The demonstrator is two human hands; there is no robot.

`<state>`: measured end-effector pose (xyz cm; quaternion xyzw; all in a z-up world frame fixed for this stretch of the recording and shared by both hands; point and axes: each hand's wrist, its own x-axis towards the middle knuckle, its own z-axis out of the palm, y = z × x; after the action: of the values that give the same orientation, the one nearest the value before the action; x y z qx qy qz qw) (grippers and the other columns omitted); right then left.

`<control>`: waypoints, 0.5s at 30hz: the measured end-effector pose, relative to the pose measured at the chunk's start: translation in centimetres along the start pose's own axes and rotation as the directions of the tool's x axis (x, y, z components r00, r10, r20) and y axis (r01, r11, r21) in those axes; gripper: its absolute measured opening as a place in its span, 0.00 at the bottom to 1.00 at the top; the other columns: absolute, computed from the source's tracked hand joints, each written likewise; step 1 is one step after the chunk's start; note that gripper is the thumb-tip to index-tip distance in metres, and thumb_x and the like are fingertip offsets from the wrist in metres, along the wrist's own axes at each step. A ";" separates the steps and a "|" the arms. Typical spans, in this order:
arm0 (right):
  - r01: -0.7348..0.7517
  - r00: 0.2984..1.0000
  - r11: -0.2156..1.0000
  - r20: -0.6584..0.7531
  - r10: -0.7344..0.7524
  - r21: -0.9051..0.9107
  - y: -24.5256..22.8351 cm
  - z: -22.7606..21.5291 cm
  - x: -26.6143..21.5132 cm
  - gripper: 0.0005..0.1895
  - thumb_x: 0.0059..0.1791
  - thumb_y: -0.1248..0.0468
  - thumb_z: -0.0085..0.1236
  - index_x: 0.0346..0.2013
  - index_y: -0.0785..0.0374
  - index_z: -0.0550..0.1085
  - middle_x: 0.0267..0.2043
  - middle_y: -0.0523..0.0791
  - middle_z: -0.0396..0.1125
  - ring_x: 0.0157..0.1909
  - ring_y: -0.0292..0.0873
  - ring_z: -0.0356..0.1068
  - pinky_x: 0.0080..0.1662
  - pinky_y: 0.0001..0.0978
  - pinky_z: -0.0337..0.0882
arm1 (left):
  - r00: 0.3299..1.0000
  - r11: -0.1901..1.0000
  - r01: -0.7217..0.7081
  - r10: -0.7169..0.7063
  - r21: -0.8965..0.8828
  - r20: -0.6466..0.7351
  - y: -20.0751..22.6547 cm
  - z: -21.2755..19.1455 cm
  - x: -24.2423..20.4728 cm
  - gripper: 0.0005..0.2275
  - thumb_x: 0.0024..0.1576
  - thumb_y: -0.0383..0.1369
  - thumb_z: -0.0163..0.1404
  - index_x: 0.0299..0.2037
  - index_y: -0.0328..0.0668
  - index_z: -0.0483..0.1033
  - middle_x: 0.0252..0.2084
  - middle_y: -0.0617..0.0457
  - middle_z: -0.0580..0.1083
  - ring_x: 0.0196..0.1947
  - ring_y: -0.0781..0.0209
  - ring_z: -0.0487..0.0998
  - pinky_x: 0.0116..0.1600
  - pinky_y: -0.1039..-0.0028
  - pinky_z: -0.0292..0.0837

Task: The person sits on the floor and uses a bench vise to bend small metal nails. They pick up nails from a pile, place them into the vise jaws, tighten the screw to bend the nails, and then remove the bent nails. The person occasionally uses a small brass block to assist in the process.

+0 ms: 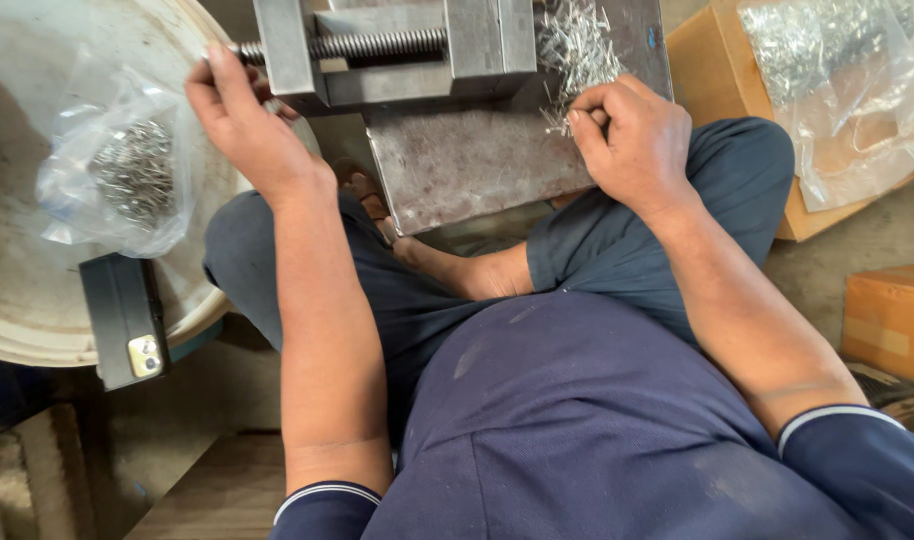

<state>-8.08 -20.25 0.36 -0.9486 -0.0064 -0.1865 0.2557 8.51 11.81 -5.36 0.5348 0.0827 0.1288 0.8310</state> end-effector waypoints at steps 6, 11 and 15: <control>-0.095 0.994 0.992 -0.038 0.098 0.081 -0.7 -0.6 0.6 0.04 0.52 0.65 0.66 0.37 0.61 0.78 0.35 0.45 0.71 0.33 0.44 0.72 0.36 0.36 0.69 | 0.994 0.998 0.042 -0.038 0.040 -0.102 1.0 1.5 -0.3 0.10 0.66 0.41 0.49 0.43 0.43 0.71 0.30 0.61 0.66 0.27 0.74 0.65 0.28 0.80 0.61; -0.184 0.980 0.966 -0.047 0.196 0.183 -0.4 -0.2 0.4 0.04 0.52 0.67 0.67 0.38 0.62 0.78 0.33 0.43 0.71 0.29 0.36 0.68 0.34 0.30 0.67 | 0.993 0.999 0.045 -0.045 -0.002 -0.105 1.7 1.9 -0.8 0.09 0.66 0.39 0.51 0.41 0.44 0.71 0.28 0.60 0.64 0.24 0.74 0.63 0.26 0.80 0.59; -0.269 0.958 0.919 -0.021 0.287 0.289 0.4 0.0 0.0 0.05 0.54 0.67 0.66 0.39 0.65 0.77 0.28 0.40 0.68 0.25 0.30 0.60 0.32 0.25 0.62 | 0.989 1.000 -0.004 0.004 0.001 -0.149 2.2 2.6 -1.2 0.08 0.65 0.36 0.52 0.45 0.43 0.70 0.36 0.61 0.69 0.30 0.75 0.63 0.28 0.82 0.56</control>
<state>-8.01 -20.65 0.17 -0.8870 0.1100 -0.1751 0.4128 7.79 10.04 -2.23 0.5239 0.1436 0.1703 0.8221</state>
